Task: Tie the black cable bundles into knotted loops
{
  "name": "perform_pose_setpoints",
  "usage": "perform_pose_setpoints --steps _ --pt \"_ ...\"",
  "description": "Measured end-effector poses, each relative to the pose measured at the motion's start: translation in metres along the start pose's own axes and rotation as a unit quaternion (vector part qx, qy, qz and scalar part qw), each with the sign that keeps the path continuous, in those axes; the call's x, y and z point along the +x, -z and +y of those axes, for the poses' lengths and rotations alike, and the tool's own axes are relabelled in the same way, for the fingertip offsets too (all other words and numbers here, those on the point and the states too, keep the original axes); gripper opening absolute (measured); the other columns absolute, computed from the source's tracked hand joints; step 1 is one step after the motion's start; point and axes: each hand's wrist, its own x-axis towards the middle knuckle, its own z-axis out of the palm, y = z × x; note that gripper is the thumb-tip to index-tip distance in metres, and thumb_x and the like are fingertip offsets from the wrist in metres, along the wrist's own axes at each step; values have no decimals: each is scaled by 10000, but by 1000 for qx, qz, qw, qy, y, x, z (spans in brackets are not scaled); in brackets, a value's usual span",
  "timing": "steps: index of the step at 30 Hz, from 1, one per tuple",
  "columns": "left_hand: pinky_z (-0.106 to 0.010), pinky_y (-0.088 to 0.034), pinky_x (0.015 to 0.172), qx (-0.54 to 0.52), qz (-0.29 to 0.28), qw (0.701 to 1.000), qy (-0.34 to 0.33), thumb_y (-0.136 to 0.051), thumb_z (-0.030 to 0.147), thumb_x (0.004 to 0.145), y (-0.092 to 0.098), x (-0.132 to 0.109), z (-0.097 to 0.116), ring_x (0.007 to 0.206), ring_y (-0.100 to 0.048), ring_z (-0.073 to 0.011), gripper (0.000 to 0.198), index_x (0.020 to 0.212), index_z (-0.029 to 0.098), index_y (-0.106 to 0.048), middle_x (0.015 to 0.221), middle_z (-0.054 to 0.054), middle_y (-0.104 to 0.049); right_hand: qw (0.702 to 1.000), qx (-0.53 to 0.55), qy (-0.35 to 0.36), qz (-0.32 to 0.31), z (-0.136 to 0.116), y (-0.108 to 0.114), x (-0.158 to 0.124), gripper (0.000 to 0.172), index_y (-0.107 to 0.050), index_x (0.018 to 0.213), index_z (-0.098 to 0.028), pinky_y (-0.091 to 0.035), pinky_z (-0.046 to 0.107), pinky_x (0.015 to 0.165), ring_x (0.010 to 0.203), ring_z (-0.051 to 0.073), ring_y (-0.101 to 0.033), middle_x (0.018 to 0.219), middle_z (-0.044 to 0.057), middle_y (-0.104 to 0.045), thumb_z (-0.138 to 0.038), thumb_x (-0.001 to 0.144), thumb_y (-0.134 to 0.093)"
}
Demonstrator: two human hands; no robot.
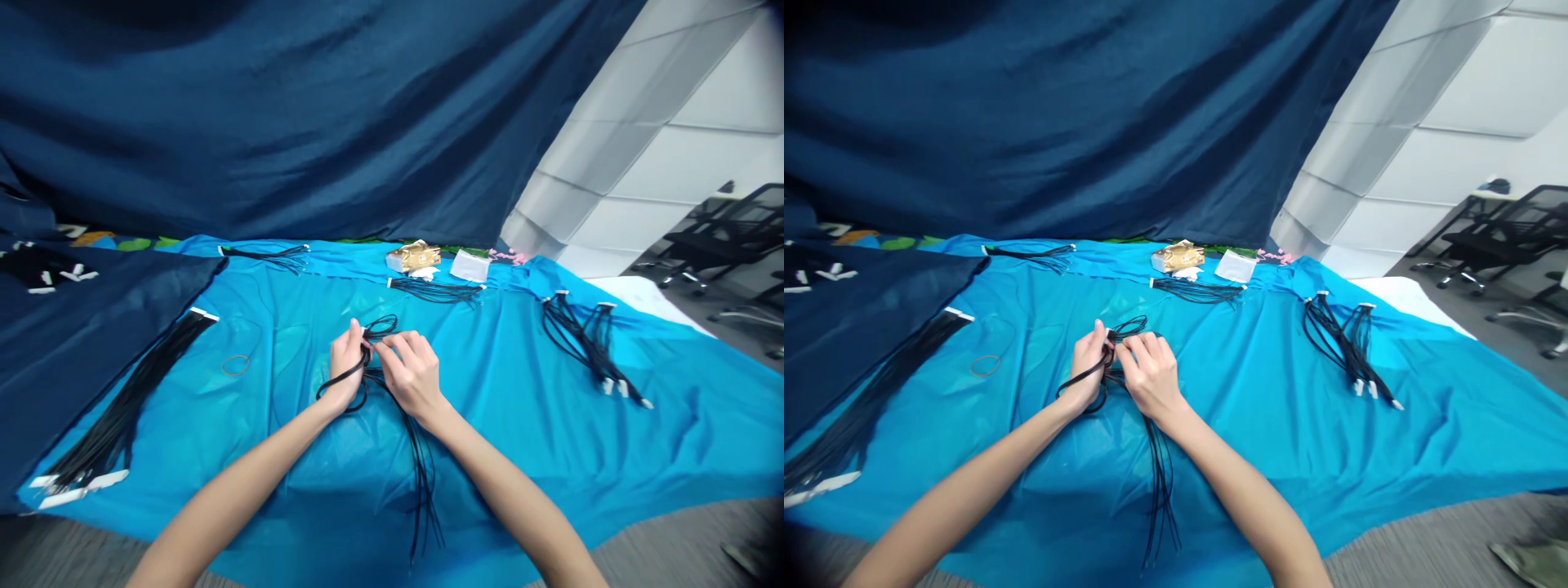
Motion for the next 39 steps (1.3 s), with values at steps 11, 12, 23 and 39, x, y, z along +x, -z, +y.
perform_pose_setpoints --steps 11,12,23,39 --pt "-228 -313 489 10 -4 1000 -11 -389 588 798 1 1 0 465 -421 -102 519 522 158 -480 476 4 -475 1000 -4 1 8 0 1 1 121 -620 854 -161 -337 295 658 783 150 -459 821 42 -620 -161 850 -500" --pt "-229 -312 488 9 -5 1000 -12 -389 590 796 1 1 0 467 -421 -102 519 522 158 -480 477 3 -474 1000 -3 2 7 0 1 0 122 -620 856 -160 -337 295 657 785 151 -460 822 44 -620 -164 851 -499" --pt "-228 -313 481 -10 -6 1000 -6 -404 604 780 0 1 -2 461 -417 -101 520 519 159 -476 474 4 -474 1000 0 -5 7 0 2 0 112 -615 844 -175 -318 297 644 770 148 -457 806 39 -614 -169 847 -503" --pt "-225 -324 472 -30 -10 999 13 -410 621 766 -1 -1 1 448 -419 -97 518 530 163 -463 468 13 -455 989 97 -107 9 -1 1 3 90 -604 781 -177 -340 285 677 756 144 -449 760 22 -608 -226 827 -545"
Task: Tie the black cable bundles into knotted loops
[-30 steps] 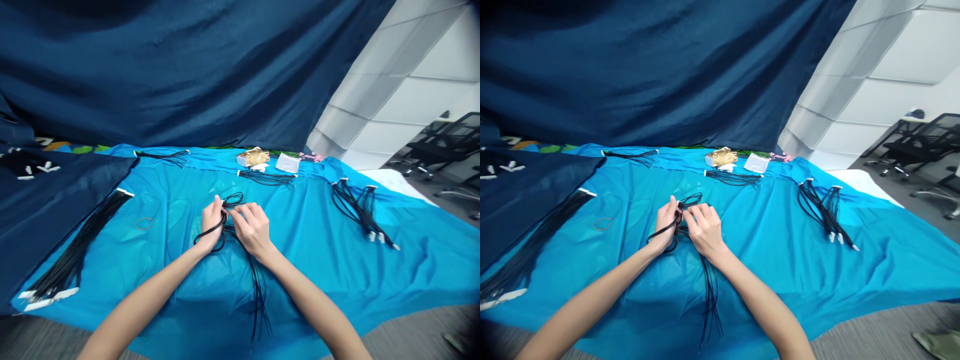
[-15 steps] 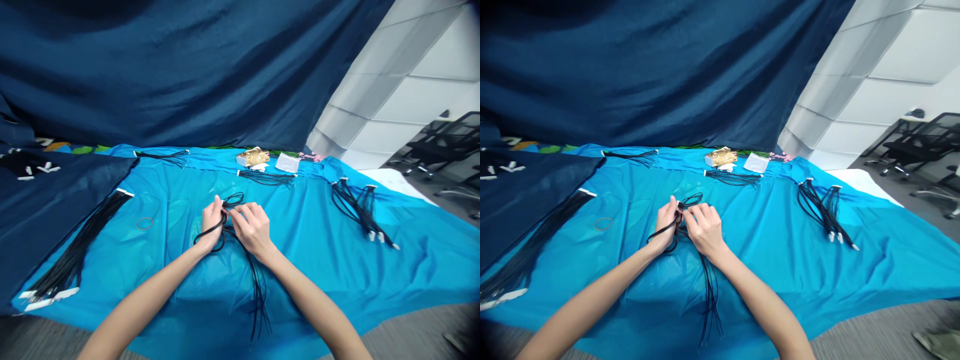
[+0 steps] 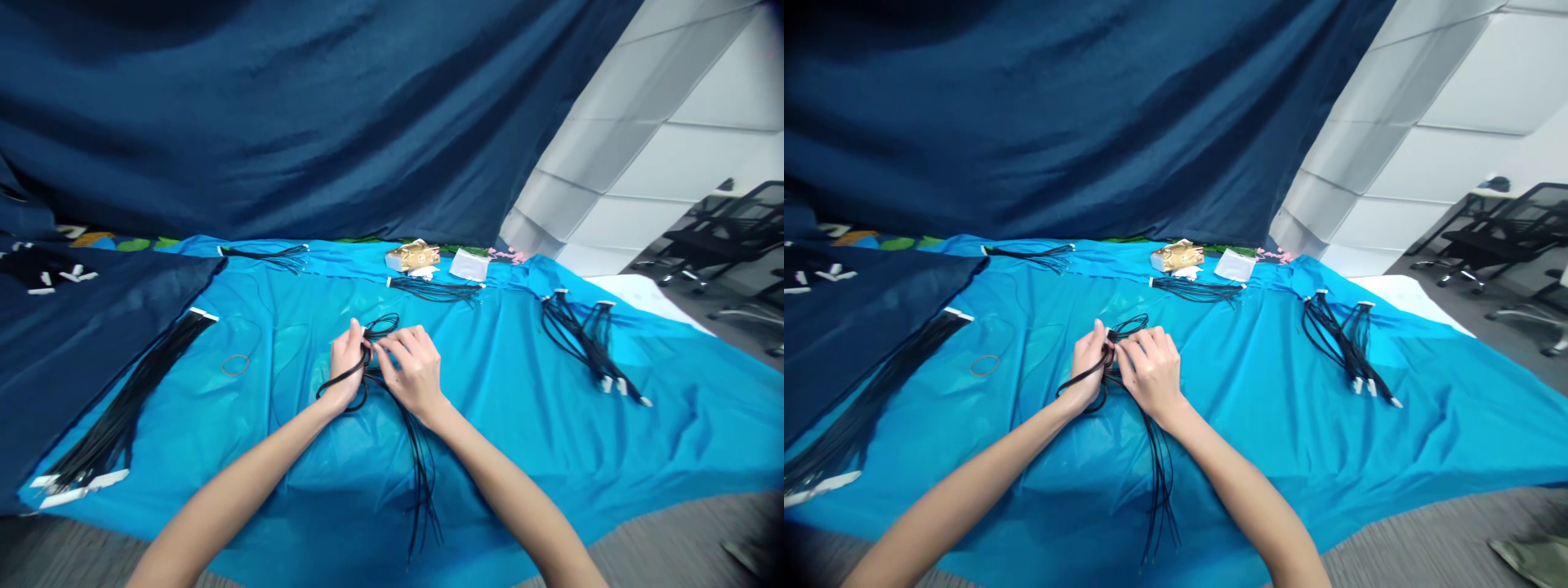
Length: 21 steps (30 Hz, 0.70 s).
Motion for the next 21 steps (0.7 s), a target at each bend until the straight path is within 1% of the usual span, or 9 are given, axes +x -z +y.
perform_pose_setpoints --steps 4,7,14,17,21 --pt "-227 -327 472 5 -1 1000 0 -404 639 757 0 0 1 452 -421 -99 531 530 162 -459 472 7 -464 996 57 -67 7 -2 1 1 125 -596 730 -180 -338 284 689 755 138 -456 734 6 -611 -247 826 -551" --pt "-229 -329 478 8 -1 1000 -1 -400 636 762 0 0 0 454 -420 -100 531 532 161 -461 474 7 -463 994 67 -90 8 -3 0 0 133 -594 710 -188 -328 287 696 755 136 -458 722 -5 -613 -255 820 -560" --pt "-228 -307 476 -1 2 1000 -4 -410 633 758 -2 -2 1 468 -393 -96 523 532 163 -448 486 12 -439 994 58 -91 15 -6 -2 -1 127 -599 708 -190 -313 293 704 751 138 -455 714 -4 -611 -248 815 -563" --pt "-223 -277 457 -16 -6 1000 1 -421 635 751 -4 -4 3 455 -339 -83 518 533 165 -420 482 28 -393 994 58 -92 19 -7 -3 -1 133 -599 707 -188 -312 290 689 742 139 -450 703 -1 -603 -249 818 -559" --pt "-217 -218 430 -28 -9 1000 2 -445 638 736 -4 -5 1 446 -249 -68 516 531 173 -353 476 53 -291 995 57 -81 19 -8 -3 -2 142 -597 705 -184 -315 293 680 730 138 -445 698 -1 -598 -249 823 -552"
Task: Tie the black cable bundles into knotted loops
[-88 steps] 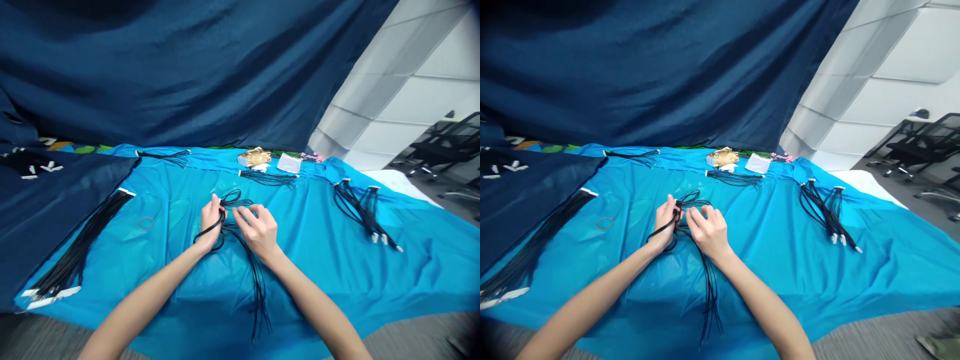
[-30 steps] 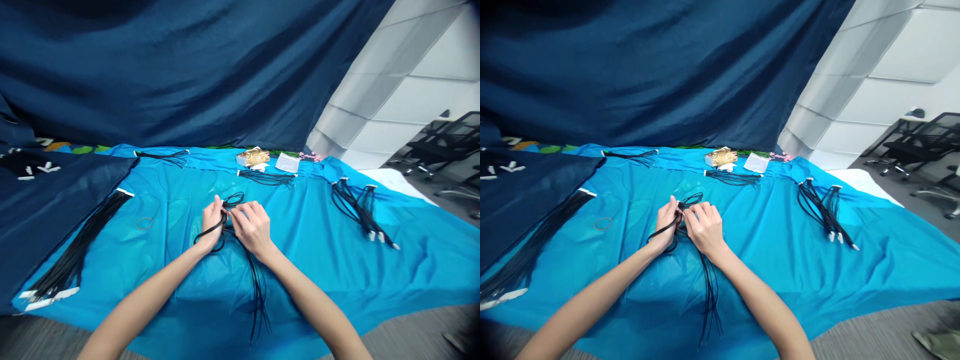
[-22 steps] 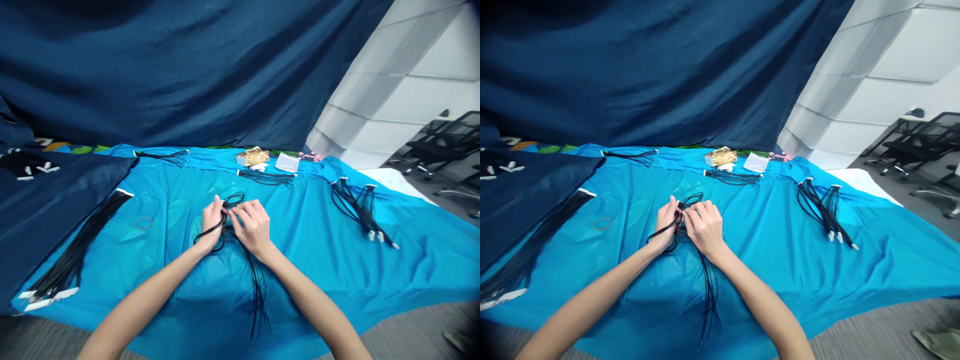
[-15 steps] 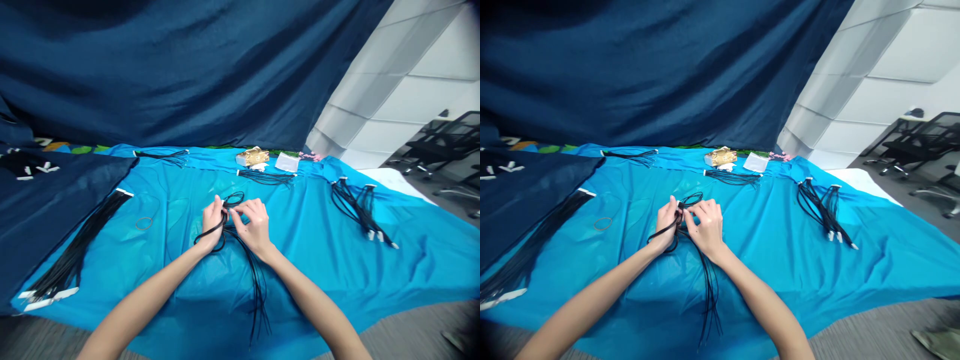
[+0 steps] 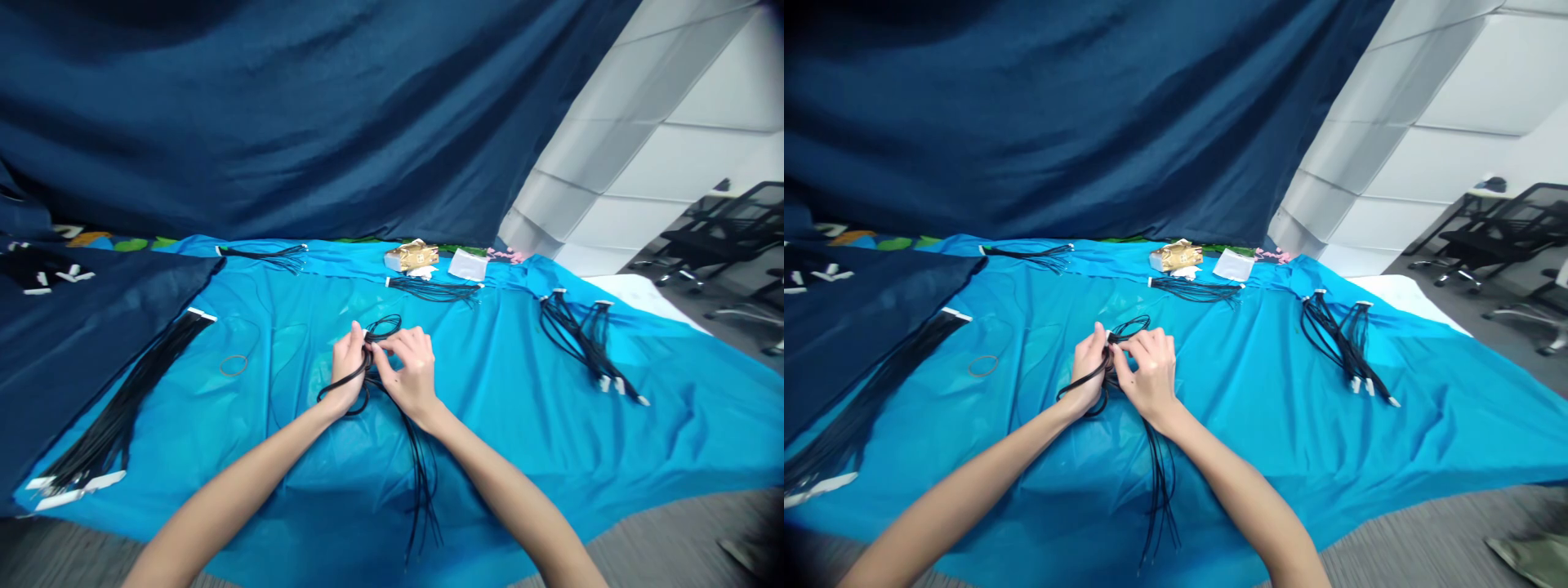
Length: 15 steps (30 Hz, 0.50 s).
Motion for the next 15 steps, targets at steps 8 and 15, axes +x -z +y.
perform_pose_setpoints --steps 8,15 --pt "-192 -200 396 -52 -17 998 41 -507 629 703 -1 1 2 418 -243 -48 509 549 165 -367 463 64 -294 998 -19 53 -9 7 -2 -1 109 -622 762 -179 -399 312 678 738 147 -476 725 24 -602 -234 827 -553" --pt "-163 -278 390 -143 -90 980 110 -517 627 701 9 13 17 382 -325 -38 502 580 151 -418 449 45 -403 948 -87 303 55 26 10 -3 326 -567 1103 -60 -483 341 926 1183 233 -428 1147 147 -568 -52 777 -554"
